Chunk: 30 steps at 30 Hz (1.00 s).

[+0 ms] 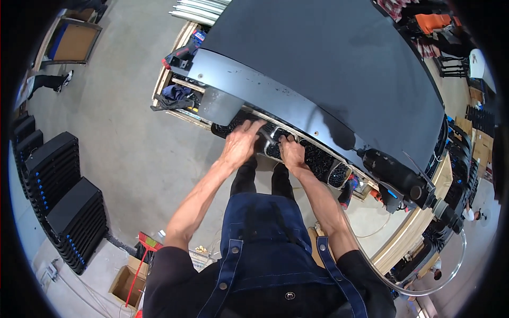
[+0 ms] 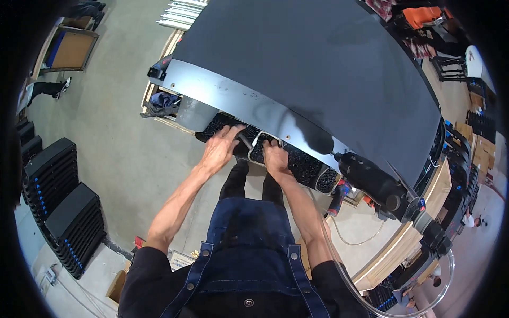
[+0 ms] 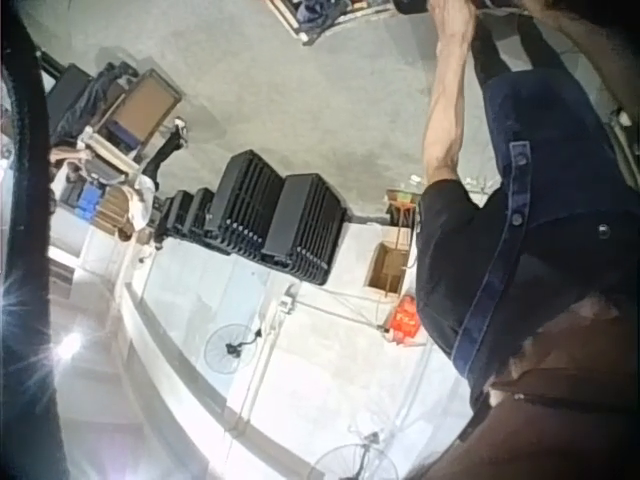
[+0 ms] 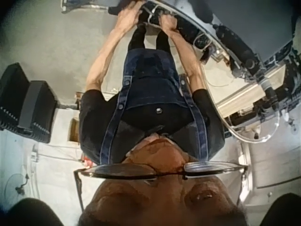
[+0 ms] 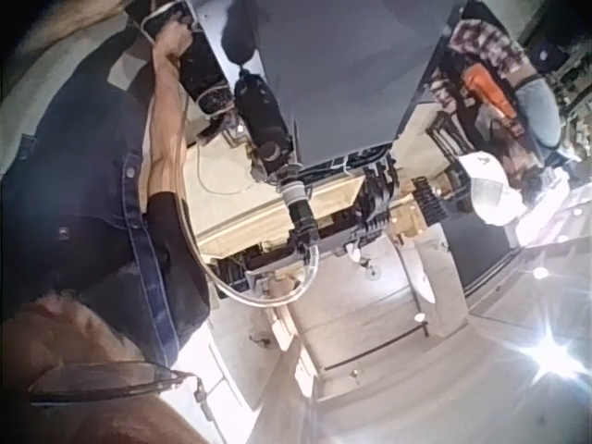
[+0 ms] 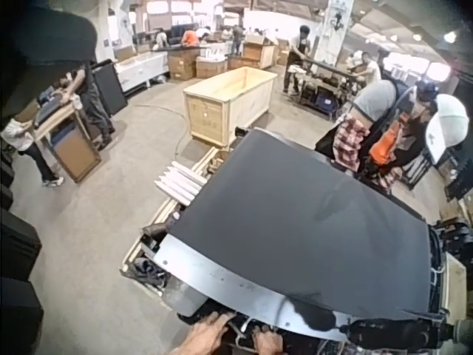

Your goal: Assembling a treadmill unit by installing plastic covers and securing them with electric and pneumatic screwdrivers.

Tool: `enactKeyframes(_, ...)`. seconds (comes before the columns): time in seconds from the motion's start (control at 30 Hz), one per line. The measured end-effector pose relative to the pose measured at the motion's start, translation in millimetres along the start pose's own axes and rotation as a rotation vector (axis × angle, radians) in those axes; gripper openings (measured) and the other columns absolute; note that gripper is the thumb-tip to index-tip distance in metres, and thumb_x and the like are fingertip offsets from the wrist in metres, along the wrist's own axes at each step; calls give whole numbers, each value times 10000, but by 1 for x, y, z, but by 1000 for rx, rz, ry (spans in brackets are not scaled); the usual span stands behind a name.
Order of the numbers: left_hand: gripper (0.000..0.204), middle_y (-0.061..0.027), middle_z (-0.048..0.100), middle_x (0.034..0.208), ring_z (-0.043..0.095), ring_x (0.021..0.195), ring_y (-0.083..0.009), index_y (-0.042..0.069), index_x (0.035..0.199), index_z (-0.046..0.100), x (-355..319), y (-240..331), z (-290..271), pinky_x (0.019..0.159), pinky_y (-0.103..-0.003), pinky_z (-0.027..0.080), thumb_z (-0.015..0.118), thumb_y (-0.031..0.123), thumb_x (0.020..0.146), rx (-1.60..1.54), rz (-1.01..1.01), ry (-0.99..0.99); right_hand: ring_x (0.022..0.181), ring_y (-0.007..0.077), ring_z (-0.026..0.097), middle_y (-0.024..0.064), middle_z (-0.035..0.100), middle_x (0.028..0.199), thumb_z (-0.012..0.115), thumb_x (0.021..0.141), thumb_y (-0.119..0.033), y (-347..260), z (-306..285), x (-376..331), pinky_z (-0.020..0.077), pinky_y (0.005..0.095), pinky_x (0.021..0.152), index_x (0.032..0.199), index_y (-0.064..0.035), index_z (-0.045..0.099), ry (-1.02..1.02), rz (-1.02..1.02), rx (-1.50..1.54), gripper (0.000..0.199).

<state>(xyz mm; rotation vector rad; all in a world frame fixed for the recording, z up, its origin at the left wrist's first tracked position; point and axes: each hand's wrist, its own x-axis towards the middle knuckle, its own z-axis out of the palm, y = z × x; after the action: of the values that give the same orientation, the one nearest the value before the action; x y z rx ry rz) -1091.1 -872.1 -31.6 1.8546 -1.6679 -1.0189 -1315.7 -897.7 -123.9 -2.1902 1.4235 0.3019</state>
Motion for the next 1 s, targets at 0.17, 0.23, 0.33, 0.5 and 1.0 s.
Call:
enactKeyframes(0.17, 336, -90, 593, 986, 620, 803, -176, 47, 1250, 557, -72, -15, 29, 641, -326, 548, 588, 37, 916, -796, -210, -36, 853, 414, 686, 198, 689, 972, 607, 918, -187, -8, 9, 2, 566, 491, 751, 1066, -65, 666, 31, -44, 94, 200)
enactKeyframes(0.23, 264, -60, 584, 953, 580, 704, -121, 14, 1186, 565, -100, 3, 40, 599, -290, 520, 582, 186, 986, -1007, -349, -78, 887, 395, 682, 178, 700, 973, 630, 917, -215, -3, 13, -8, 552, 475, 772, 1029, -76, 701, 97, -28, 256, 192)
enactKeyframes(0.33, 429, -23, 548, 819, 520, 587, -94, 8, 1120, 576, -122, 28, 46, 541, -256, 447, 495, 423, 1048, -1017, -415, -175, 916, 390, 684, 179, 705, 980, 657, 918, -230, 13, 25, -17, 550, 450, 820, 1070, -107, 729, 176, 3, 459, 208)
enactKeyframes(0.5, 415, 10, 469, 650, 472, 532, -81, 30, 988, 576, -131, 58, 49, 509, -252, 405, 472, 426, 1058, -984, -354, -122, 786, 198, 714, 127, 736, 974, 643, 943, -129, 15, 8, -39, 567, 328, 709, 1151, -35, 695, -59, 308, 1048, 235)
enactKeyframes(1.0, 347, -31, 559, 896, 546, 688, -100, 12, 1042, 564, -129, 229, 50, 614, -255, 463, 590, 358, 1018, -828, -10, 105, 844, 165, 686, 95, 673, 1008, 689, 951, -138, 31, -222, -207, 573, 291, 720, 1111, 39, 697, -113, -211, 1732, 239)
